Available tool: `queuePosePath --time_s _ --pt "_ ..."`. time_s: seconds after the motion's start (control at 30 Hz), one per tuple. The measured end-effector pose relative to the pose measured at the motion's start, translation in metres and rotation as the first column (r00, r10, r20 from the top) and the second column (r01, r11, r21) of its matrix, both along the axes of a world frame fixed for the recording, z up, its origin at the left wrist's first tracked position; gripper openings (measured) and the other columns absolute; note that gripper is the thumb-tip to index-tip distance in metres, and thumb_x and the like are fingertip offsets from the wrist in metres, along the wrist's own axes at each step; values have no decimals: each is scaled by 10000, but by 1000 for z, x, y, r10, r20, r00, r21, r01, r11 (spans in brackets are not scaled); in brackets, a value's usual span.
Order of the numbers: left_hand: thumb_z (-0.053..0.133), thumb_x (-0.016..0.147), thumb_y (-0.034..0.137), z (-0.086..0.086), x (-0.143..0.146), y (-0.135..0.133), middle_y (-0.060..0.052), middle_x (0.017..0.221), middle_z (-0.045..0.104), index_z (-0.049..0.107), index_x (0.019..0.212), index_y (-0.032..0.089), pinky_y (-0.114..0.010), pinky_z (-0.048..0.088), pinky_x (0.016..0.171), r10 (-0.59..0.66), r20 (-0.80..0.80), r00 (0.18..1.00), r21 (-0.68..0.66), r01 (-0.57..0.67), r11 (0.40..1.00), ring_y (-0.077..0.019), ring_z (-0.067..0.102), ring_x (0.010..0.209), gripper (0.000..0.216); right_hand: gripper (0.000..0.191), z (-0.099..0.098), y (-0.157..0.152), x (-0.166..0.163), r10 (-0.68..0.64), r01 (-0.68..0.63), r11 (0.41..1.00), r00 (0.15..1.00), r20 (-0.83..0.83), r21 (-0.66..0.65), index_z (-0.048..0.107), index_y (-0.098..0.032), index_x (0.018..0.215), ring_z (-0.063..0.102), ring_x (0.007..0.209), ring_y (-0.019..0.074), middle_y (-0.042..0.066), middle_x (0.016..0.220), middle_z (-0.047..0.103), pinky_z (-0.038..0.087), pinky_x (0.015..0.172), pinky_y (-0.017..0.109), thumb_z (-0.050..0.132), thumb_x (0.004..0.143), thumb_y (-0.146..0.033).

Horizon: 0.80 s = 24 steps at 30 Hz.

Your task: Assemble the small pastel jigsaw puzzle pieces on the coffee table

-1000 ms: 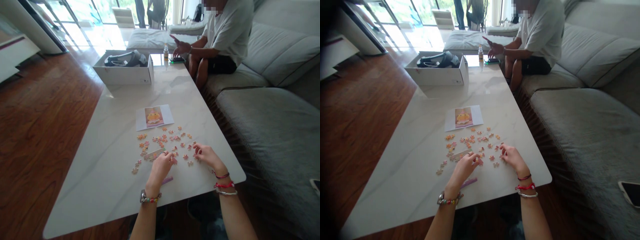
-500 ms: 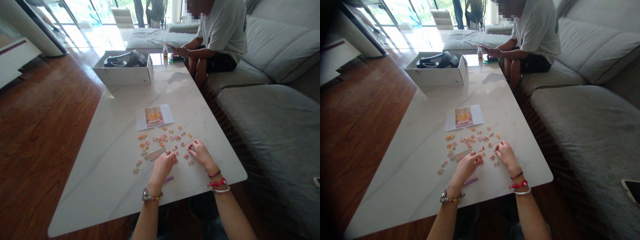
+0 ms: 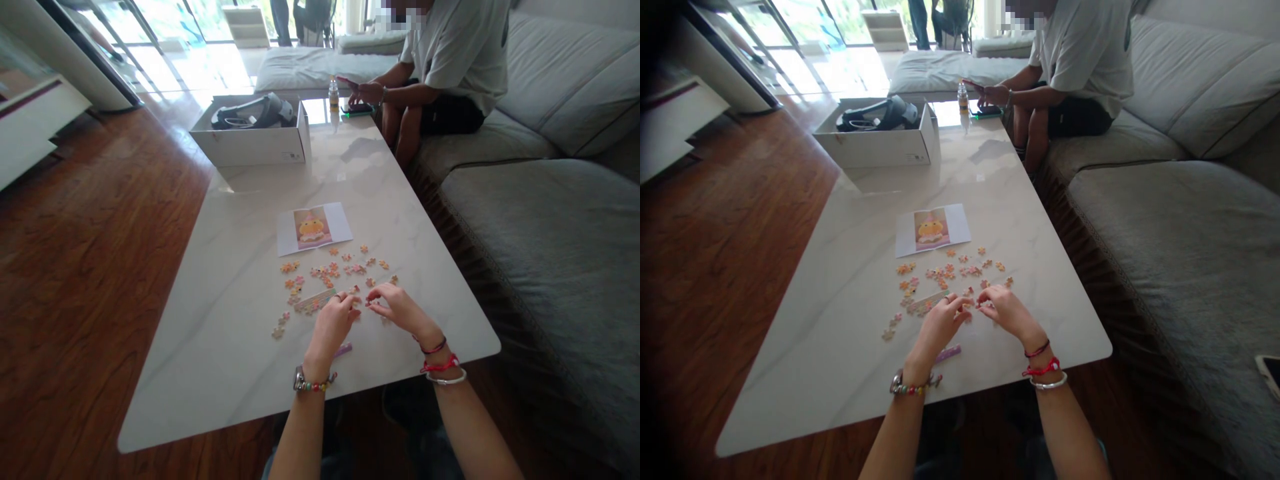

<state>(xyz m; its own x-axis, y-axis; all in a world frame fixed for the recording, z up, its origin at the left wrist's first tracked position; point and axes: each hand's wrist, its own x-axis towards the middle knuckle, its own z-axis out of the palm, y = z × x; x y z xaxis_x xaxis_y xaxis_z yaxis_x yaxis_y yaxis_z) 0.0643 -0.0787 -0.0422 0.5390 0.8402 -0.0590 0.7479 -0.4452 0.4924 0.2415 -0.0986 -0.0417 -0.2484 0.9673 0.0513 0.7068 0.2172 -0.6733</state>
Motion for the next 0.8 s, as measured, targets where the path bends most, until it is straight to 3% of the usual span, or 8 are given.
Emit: queuePosePath --time_s 0.2,0.4,0.8 --pt "519 769 231 5 -12 0 -21 880 564 567 847 205 -207 424 667 6 -93 996 -67 -12 998 -112 548 763 95 45 -1 -6 -12 106 -106 981 994 -12 -159 585 -177 758 566 666 114 9 728 626 427 630 224 554 725 -183" --pt "523 761 218 4 -12 -2 -24 907 553 556 873 206 -214 424 694 -5 -121 993 -69 -3 998 -122 547 813 117 65 0 -6 -17 90 -77 967 995 43 -243 576 -182 758 561 592 98 -6 678 633 396 558 199 538 712 -156" --pt "481 795 239 5 -7 -5 -27 920 543 563 869 217 -205 417 693 22 -100 995 -112 -33 993 -114 538 817 113 26 -2 -7 -18 58 -38 970 995 78 -239 580 -180 705 555 554 106 -3 625 625 380 521 193 581 680 -176"
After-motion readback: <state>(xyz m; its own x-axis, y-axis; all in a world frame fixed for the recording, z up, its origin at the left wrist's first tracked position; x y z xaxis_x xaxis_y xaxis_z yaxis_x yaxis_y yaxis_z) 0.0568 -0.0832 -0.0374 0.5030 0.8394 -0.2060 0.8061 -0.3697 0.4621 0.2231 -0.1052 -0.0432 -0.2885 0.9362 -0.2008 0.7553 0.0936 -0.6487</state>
